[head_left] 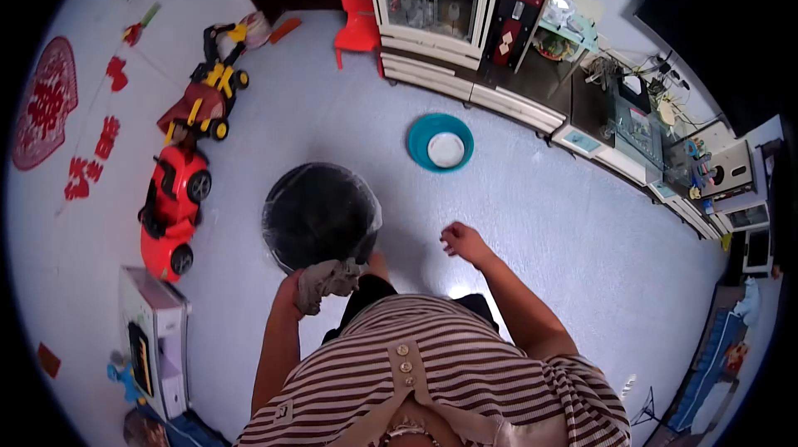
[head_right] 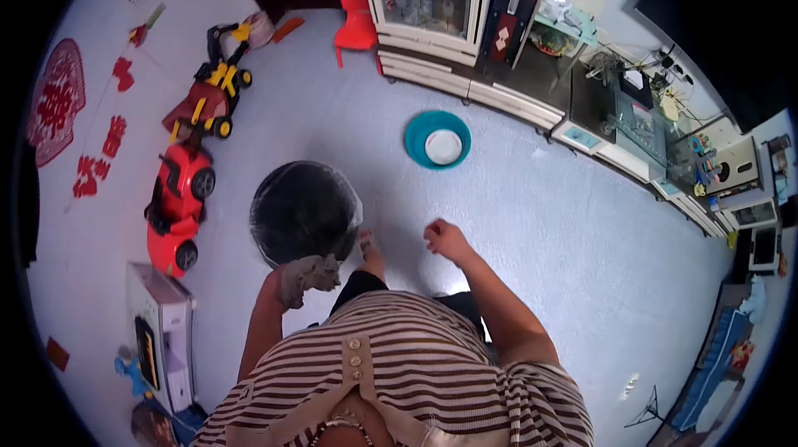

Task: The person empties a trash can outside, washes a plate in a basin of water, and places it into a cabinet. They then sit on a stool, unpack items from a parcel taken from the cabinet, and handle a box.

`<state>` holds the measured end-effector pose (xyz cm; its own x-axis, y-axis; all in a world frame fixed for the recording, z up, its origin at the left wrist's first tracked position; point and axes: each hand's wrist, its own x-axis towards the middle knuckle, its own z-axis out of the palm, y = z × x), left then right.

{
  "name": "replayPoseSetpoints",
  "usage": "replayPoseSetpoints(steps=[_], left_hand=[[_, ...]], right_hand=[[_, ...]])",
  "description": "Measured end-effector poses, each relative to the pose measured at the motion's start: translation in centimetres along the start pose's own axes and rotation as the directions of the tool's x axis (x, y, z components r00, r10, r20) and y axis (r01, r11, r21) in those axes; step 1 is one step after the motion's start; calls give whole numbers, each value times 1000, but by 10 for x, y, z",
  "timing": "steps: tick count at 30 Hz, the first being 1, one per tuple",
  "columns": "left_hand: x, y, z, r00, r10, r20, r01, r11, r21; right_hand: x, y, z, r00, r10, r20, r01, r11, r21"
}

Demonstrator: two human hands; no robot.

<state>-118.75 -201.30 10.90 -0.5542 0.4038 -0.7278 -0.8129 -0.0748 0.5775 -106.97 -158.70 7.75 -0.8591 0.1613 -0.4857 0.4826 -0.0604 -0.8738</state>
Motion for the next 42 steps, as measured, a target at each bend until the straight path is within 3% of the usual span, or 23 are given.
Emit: replayPoseSetpoints(steps=[6, 9, 11, 13, 14, 17, 19, 20, 21, 23, 25, 28, 31, 32, 34, 36, 37, 42], left_hand=[[102, 142, 26, 987, -150, -56, 153, 987, 50], [159, 196, 49, 976, -218, 22, 215, 973, 85], [191, 216, 63, 966, -218, 139, 194, 967, 168], [204, 239, 95, 948, -276, 162, 251, 955, 158], [213, 247, 112, 936, -293, 198, 271, 954, 130], [256, 250, 142, 959, -271, 87, 253, 952, 174], [290, 238, 143, 938, -317, 138, 302, 946, 118], [308, 231, 141, 916, -344, 204, 340, 939, 56], [321, 236, 155, 915, -357, 190, 351, 934, 62], [343, 239, 189, 952, -280, 127, 279, 960, 23], [397, 217, 159, 941, -320, 108, 324, 946, -22], [480, 193, 136, 915, -403, 13, 399, 902, -167], [590, 148, 69, 914, -402, 57, 402, 879, -255], [606, 150, 85, 908, -415, 49, 413, 872, -263], [620, 169, 151, 908, -395, -137, 368, 911, -188], [656, 165, 159, 896, -434, -94, 407, 887, -220], [678, 157, 150, 894, -446, -45, 425, 874, -234], [759, 98, 72, 897, -416, -150, 371, 892, -257]], right_hand=[[62, -44, 2, 966, 206, -153, -206, 978, 21], [104, -74, 2, 967, 142, -210, -125, 988, 92], [124, -73, 3, 965, 71, -253, -71, 997, 8], [146, -70, 0, 953, 59, -296, -13, 988, 154], [149, -68, -2, 949, 128, -288, -84, 984, 160], [180, -16, -23, 928, 269, -259, -281, 960, -11], [186, -2, -33, 906, 374, -198, -364, 928, 85], [200, 7, -49, 912, 367, -184, -358, 930, 80], [225, 44, -64, 937, 265, -227, -280, 959, -38], [253, 50, -99, 908, 341, -243, -347, 938, 20], [277, 49, -124, 868, 406, -285, -403, 912, 70], [315, 61, -149, 817, 384, -429, -314, 922, 227], [345, 68, -156, 762, 504, -407, -346, 848, 401], [356, 77, -155, 756, 518, -400, -364, 841, 401], [375, 97, -148, 776, 516, -363, -380, 842, 384], [400, 122, -145, 775, 532, -341, -429, 839, 334], [416, 134, -141, 787, 526, -321, -446, 846, 291], [494, 224, -136, 780, 507, -366, -488, 860, 151]])
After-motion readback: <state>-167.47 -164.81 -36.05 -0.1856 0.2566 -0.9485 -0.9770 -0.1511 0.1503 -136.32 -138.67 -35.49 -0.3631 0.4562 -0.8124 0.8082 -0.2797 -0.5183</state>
